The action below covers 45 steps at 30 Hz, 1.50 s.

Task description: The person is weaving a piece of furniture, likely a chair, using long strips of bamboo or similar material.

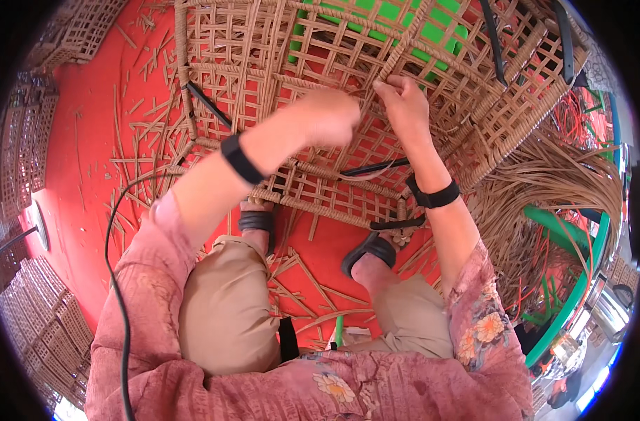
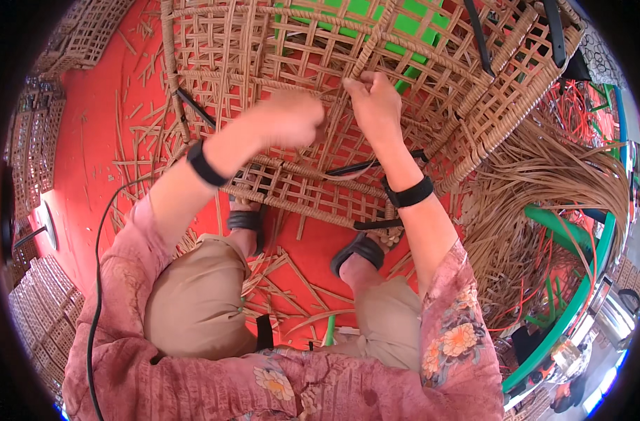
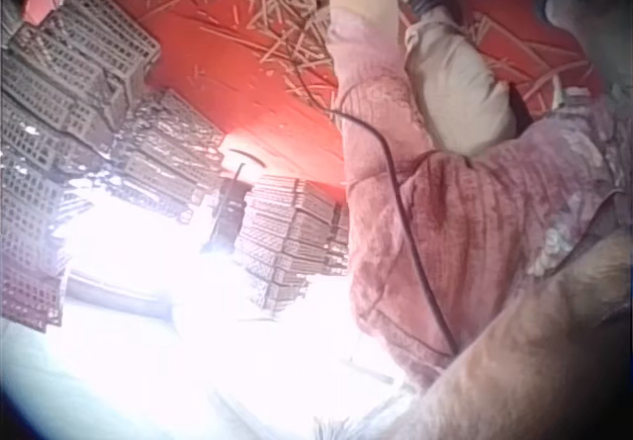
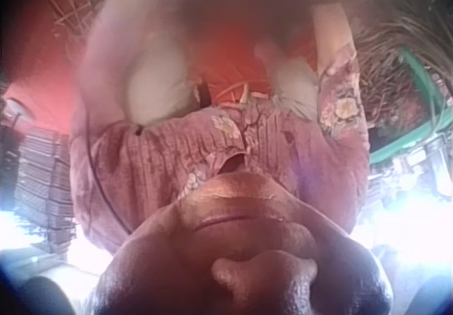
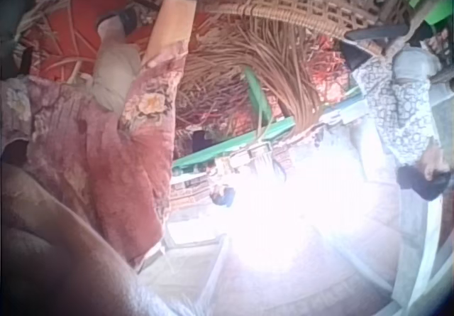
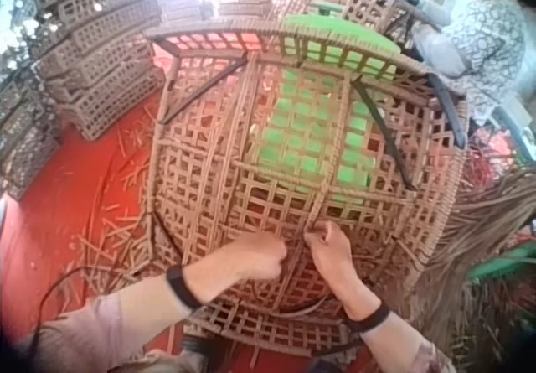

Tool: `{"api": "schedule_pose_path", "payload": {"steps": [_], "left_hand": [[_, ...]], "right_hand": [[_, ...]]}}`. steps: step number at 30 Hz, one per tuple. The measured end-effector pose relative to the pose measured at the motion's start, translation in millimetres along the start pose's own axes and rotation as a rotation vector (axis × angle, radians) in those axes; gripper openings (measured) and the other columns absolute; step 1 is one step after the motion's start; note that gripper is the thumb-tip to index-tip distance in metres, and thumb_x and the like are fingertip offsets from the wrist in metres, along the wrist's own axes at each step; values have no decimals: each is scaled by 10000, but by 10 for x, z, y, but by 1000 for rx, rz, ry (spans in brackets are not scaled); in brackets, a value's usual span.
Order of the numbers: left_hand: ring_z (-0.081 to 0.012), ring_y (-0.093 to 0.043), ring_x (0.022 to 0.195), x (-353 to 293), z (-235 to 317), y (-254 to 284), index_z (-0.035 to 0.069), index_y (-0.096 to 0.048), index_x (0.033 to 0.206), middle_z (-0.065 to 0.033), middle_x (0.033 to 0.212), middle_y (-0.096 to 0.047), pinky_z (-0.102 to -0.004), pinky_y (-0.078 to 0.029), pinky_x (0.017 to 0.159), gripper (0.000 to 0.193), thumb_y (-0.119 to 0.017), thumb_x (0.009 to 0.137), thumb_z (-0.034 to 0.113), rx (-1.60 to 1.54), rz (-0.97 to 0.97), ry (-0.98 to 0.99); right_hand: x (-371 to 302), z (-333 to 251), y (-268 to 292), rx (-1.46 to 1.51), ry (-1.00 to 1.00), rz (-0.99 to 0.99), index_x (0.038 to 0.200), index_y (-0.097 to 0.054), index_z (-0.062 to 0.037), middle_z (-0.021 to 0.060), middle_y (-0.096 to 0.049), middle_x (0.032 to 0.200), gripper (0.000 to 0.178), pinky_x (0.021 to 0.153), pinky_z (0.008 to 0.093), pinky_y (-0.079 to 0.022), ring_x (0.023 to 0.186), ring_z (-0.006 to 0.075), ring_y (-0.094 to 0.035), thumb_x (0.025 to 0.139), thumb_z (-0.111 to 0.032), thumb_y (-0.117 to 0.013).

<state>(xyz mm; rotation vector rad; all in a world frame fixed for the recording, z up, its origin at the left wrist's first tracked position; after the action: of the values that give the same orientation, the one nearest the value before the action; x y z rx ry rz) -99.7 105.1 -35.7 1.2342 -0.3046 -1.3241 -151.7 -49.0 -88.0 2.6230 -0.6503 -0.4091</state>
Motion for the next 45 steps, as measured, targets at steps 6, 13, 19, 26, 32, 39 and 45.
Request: {"api": "schedule_pose_path", "payload": {"steps": [6,13,19,26,32,39,45], "left_hand": [[-341,-641,781,-968,1209,-563,1,-680,807,-200,776,-644,-453,-511,684,262,-632,758,255,-321,-459,-613],[-270,-631,700,-1147,1850,-857,-48,-641,817,-156,733,-637,-398,-498,640,451,-616,811,403,-856,-1301,-880],[-355,-621,704,-149,545,-503,26,-680,744,-214,750,-626,-446,-494,636,393,-552,820,389,-342,-91,-137],[-335,-590,954,544,-259,-387,25,-598,1052,-187,1037,-599,-405,-469,815,274,-606,825,178,-614,754,206],[-334,-592,939,505,-143,-378,25,-614,1028,-185,1030,-597,-397,-470,807,279,-606,823,215,-574,773,234],[-374,-612,874,538,-83,-388,27,-629,958,-202,949,-617,-460,-483,728,320,-605,819,314,-369,626,322],[-356,-622,832,594,-238,-413,21,-658,859,-196,814,-633,-450,-481,716,328,-640,798,343,-423,564,231]], "right_hand": [[-97,-94,-62,-305,1,-104,934,-590,81,209,-651,842,438,645,388,-475,726,275,-642,757,-302,-704],[-103,-74,-73,6,-109,-137,1084,-603,73,124,-665,831,365,557,286,-469,621,137,-623,842,-198,-640],[-41,124,75,192,-149,-218,1163,-571,62,101,-664,868,367,547,244,-439,664,125,-620,887,-179,-583],[-42,90,38,351,-255,-267,1205,-539,57,84,-658,870,339,518,231,-394,672,114,-608,916,-119,-522],[-7,89,53,319,-277,-287,1201,-535,69,86,-660,886,330,522,224,-393,674,119,-613,921,-104,-508],[12,45,111,263,-257,-365,1249,-489,81,93,-659,931,361,549,231,-449,711,128,-632,927,-83,-496],[27,-11,119,255,-246,-348,1242,-498,82,117,-656,962,366,541,252,-456,729,151,-640,922,-95,-508]]}}
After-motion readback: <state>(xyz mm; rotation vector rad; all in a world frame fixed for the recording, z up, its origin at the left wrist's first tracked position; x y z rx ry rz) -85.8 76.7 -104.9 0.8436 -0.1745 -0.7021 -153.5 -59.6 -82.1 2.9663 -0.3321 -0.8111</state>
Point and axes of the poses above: each hand's wrist, its own x-axis towards the middle knuckle, its own y-axis out of the back of the hand, z = x × y, the point moved 2 cm from there along x, towards the middle knuckle
